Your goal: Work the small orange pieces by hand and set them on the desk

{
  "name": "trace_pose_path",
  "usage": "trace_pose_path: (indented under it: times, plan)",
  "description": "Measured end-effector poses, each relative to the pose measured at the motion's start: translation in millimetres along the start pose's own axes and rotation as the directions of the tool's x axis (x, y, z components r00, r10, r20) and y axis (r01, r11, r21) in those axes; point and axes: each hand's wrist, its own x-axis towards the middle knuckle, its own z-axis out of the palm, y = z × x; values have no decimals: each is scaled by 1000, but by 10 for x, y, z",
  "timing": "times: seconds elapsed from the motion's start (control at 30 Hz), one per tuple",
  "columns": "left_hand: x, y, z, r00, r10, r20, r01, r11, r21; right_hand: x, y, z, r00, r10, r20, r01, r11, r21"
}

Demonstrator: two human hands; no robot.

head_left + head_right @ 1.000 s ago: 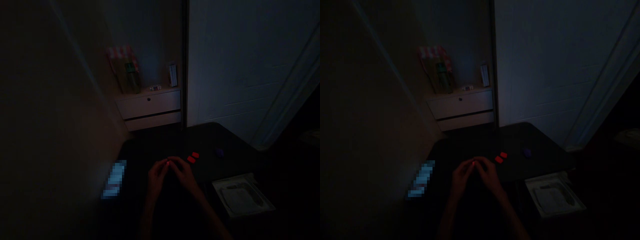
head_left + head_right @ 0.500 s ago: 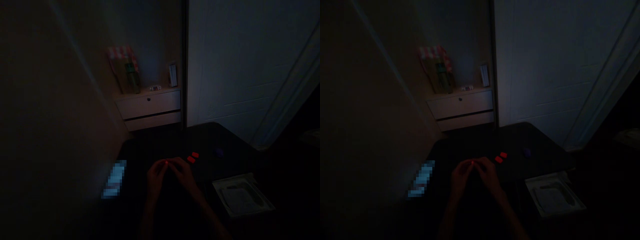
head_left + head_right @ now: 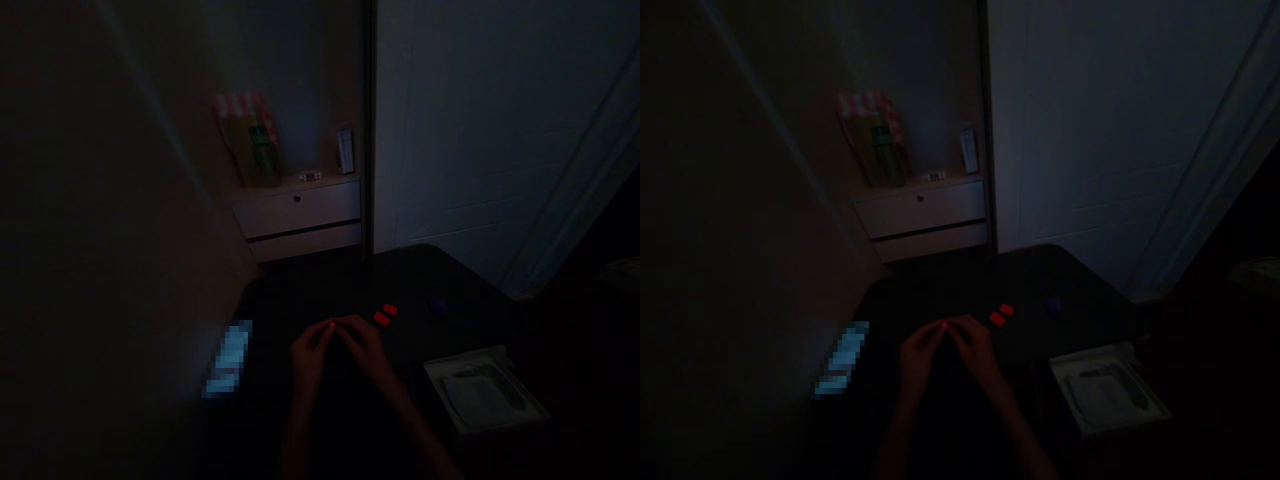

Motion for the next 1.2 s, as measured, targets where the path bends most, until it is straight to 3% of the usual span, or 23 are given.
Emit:
trace_pose_path:
  times: [0.5, 0.93, 1.2]
  plan:
    - [1, -50, -44, 999, 48, -2, -48, 995, 86, 9, -26, -25, 1000, 10, 29, -11, 1000, 16]
    - [-17, 6, -51, 999, 6, -33, -2, 992, 123, 8, -30, -25, 998, 65, 25, -66, 997, 48]
    - [-25, -18, -14, 1000, 4, 4, -4, 1000, 30, -6, 1, -11, 998, 51, -21, -50, 998, 26]
